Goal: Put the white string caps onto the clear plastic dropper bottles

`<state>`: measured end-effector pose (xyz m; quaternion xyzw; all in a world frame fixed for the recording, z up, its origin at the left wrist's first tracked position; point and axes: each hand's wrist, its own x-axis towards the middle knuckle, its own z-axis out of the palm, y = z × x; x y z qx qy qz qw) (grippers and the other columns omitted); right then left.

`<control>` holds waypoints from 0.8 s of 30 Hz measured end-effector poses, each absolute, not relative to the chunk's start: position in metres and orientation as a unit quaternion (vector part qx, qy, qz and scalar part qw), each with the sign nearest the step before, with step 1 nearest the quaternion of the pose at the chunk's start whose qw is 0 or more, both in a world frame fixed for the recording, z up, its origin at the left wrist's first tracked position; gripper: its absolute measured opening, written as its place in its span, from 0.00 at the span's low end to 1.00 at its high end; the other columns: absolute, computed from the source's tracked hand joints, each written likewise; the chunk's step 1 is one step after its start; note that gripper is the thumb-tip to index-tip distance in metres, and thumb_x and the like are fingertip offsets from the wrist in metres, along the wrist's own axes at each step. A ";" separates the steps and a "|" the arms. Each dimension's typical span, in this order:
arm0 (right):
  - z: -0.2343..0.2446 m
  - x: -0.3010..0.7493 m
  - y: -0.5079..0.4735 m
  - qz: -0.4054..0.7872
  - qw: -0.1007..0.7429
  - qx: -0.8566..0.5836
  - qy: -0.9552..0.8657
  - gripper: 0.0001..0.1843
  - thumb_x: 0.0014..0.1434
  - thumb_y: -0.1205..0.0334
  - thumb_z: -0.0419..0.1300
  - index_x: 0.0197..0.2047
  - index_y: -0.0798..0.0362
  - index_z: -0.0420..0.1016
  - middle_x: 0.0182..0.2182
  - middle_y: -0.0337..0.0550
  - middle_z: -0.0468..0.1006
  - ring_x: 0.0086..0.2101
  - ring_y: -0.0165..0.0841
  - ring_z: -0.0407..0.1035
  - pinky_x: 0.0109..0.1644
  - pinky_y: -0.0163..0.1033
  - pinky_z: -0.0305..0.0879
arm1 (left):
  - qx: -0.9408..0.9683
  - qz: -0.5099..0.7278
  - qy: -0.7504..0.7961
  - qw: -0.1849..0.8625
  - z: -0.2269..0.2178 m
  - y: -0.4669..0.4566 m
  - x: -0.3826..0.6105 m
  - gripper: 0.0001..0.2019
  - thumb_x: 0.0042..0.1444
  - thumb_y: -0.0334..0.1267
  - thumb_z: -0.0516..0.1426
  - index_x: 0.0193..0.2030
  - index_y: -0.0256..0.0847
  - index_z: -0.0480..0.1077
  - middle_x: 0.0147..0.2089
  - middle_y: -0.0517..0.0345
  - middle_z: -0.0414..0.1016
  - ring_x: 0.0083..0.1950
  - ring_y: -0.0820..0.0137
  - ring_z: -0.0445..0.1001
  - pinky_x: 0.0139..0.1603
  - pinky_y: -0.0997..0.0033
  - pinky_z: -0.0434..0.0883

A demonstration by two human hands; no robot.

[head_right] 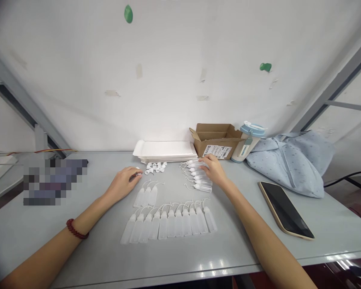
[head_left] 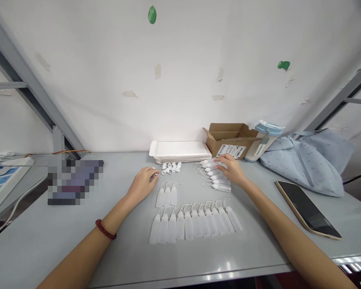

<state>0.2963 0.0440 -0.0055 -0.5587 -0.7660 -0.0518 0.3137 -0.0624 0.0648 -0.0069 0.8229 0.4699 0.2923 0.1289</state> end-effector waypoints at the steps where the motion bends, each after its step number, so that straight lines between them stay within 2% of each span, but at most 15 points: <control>1: -0.006 0.297 0.045 -0.055 0.315 -0.557 -0.766 0.10 0.57 0.66 0.54 0.41 0.53 0.74 0.37 0.49 0.69 0.40 0.42 0.65 0.45 0.47 0.63 | 0.821 0.293 0.472 0.132 -0.007 0.064 -0.062 0.12 0.56 0.38 0.49 0.39 0.40 0.72 0.40 0.51 0.74 0.41 0.61 0.71 0.45 0.62 0.67; 13: -0.009 0.298 0.046 -0.081 0.311 -0.545 -0.775 0.10 0.58 0.62 0.54 0.42 0.52 0.72 0.36 0.49 0.69 0.40 0.42 0.66 0.45 0.47 0.64 | 0.758 0.335 0.513 0.224 0.003 0.059 -0.056 0.10 0.47 0.38 0.54 0.35 0.40 0.73 0.35 0.54 0.77 0.35 0.64 0.72 0.40 0.65 0.68; 20: 0.001 0.290 0.039 -0.100 0.289 -0.537 -0.786 0.12 0.60 0.59 0.53 0.43 0.55 0.72 0.36 0.51 0.69 0.40 0.43 0.65 0.44 0.48 0.64 | 0.654 0.374 0.552 0.357 0.009 0.057 -0.058 0.12 0.44 0.42 0.59 0.35 0.38 0.74 0.37 0.53 0.78 0.40 0.62 0.74 0.43 0.64 0.69; 24: 0.011 0.272 0.031 -0.087 0.317 -0.527 -0.783 0.11 0.61 0.58 0.53 0.43 0.55 0.71 0.38 0.52 0.70 0.41 0.43 0.65 0.45 0.48 0.63 | 0.588 0.405 0.546 0.438 0.014 0.054 -0.057 0.15 0.44 0.43 0.60 0.36 0.35 0.73 0.33 0.50 0.77 0.37 0.62 0.76 0.38 0.64 0.71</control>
